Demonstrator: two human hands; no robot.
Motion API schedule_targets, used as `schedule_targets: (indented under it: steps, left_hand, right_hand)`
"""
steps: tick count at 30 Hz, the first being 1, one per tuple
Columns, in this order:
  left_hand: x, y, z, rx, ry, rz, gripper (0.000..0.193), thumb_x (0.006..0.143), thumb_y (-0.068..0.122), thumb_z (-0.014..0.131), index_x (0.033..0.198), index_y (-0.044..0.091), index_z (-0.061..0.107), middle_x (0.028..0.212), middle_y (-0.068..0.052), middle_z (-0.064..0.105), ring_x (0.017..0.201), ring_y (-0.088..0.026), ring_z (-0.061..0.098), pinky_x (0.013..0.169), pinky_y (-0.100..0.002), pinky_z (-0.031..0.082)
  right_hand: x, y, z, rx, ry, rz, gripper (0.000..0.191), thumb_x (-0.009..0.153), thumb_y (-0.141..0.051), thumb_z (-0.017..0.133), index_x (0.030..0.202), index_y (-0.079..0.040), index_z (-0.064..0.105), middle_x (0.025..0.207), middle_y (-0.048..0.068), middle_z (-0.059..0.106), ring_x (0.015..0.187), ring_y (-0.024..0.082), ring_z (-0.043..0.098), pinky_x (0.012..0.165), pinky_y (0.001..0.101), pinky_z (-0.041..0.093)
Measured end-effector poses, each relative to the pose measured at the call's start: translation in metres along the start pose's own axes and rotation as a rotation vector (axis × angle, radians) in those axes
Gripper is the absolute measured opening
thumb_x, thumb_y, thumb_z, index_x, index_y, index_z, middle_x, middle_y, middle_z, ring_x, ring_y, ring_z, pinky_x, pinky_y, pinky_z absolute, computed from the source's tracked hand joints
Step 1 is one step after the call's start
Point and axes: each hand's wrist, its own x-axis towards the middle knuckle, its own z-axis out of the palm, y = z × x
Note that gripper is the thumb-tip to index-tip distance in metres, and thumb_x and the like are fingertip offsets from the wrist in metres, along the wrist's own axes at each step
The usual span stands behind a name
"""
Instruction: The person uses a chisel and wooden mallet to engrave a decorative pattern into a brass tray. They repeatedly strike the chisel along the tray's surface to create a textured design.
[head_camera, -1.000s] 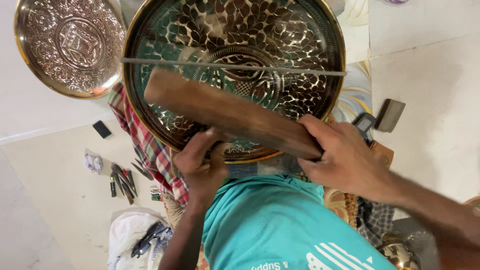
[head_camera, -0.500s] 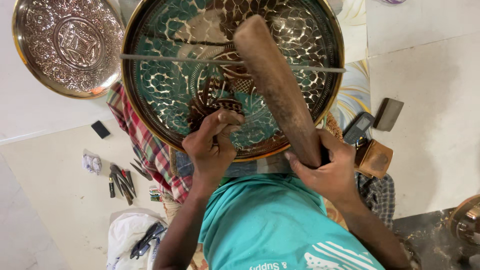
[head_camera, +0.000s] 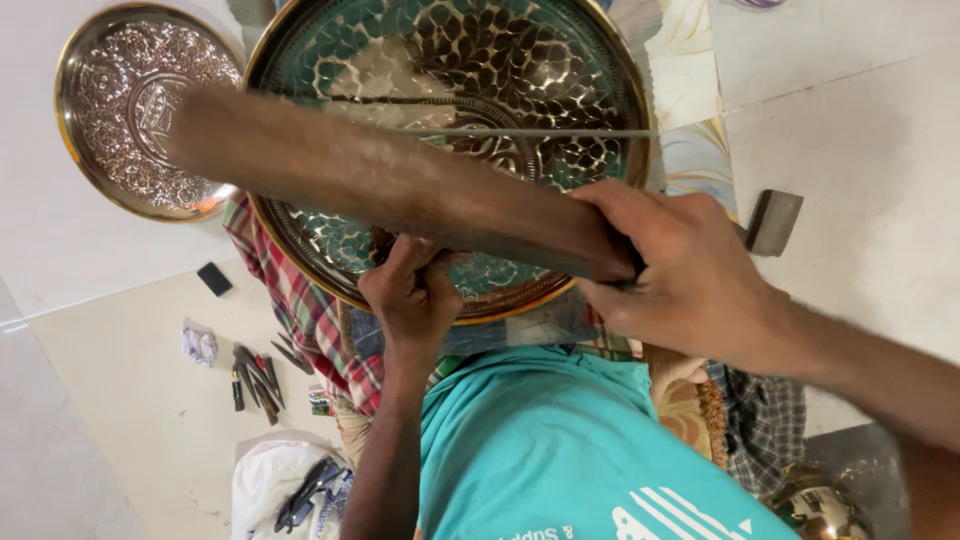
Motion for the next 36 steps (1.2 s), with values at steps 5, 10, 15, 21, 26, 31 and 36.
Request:
schedule_targets:
  steps: [5,10,15,21,26,31,36]
  left_hand:
    - [-0.006,-0.014,-0.002,0.191,0.061,0.007,0.015,0.082,-0.015,0.063,0.083,0.0,0.067,0.061,-0.007,0.055,0.048,-0.012,0.052,0.05,-0.027,0.039]
    - [-0.007,-0.02,-0.001,0.128,0.084,0.08,0.016,0.085,-0.014,0.064,0.089,0.001,0.068,0.066,-0.006,0.061,0.053,-0.009,0.054,0.052,-0.025,0.04]
    - [-0.005,-0.02,0.0,0.113,0.087,0.083,0.013,0.087,-0.013,0.065,0.089,0.001,0.066,0.07,-0.007,0.063,0.056,-0.01,0.057,0.054,-0.025,0.043]
    - [-0.006,-0.02,-0.001,0.128,0.07,0.047,0.013,0.086,-0.012,0.065,0.086,0.001,0.067,0.066,-0.007,0.061,0.052,-0.01,0.055,0.051,-0.026,0.04]
    - [-0.004,-0.019,-0.001,0.104,0.067,0.015,0.011,0.088,-0.01,0.066,0.092,-0.001,0.07,0.066,-0.009,0.062,0.051,-0.011,0.056,0.049,-0.028,0.04]
    - [-0.002,-0.015,-0.001,0.119,0.078,0.102,0.013,0.09,-0.009,0.066,0.093,0.003,0.07,0.074,-0.01,0.065,0.061,-0.015,0.062,0.057,-0.029,0.046]
    - [0.0,-0.014,-0.001,0.133,0.059,0.038,0.016,0.087,-0.011,0.066,0.091,0.004,0.072,0.073,-0.009,0.067,0.058,-0.014,0.062,0.055,-0.028,0.047]
  right_hand:
    - [0.014,-0.026,-0.023,-0.428,-0.131,-0.146,0.053,0.067,-0.015,0.073,0.113,0.001,0.052,0.064,0.014,0.059,0.05,0.032,0.062,0.043,0.0455,0.045]
    - [0.029,-0.037,-0.025,-0.426,-0.371,0.149,0.039,0.073,-0.013,0.07,0.105,-0.007,0.047,0.067,0.01,0.058,0.047,0.027,0.062,0.043,0.0425,0.049]
    - [0.03,-0.034,-0.023,-0.449,-0.288,0.054,0.043,0.066,-0.014,0.074,0.098,-0.004,0.047,0.066,0.011,0.058,0.051,0.028,0.06,0.048,0.0441,0.047]
    - [0.029,-0.03,-0.021,-0.509,-0.269,0.023,0.047,0.064,-0.014,0.074,0.1,-0.005,0.046,0.07,0.011,0.059,0.053,0.031,0.06,0.049,0.045,0.047]
    - [0.034,-0.033,-0.02,-0.497,-0.33,0.101,0.047,0.07,-0.012,0.073,0.106,-0.005,0.044,0.071,0.013,0.059,0.052,0.032,0.06,0.046,0.0476,0.048]
    - [0.039,-0.042,-0.025,-0.599,-0.339,0.076,0.043,0.068,-0.007,0.069,0.102,-0.004,0.044,0.071,0.015,0.059,0.056,0.036,0.062,0.049,0.0524,0.049]
    - [0.042,-0.042,-0.025,-0.591,-0.273,-0.015,0.046,0.064,-0.007,0.07,0.103,-0.005,0.045,0.074,0.017,0.058,0.059,0.041,0.061,0.05,0.0556,0.046]
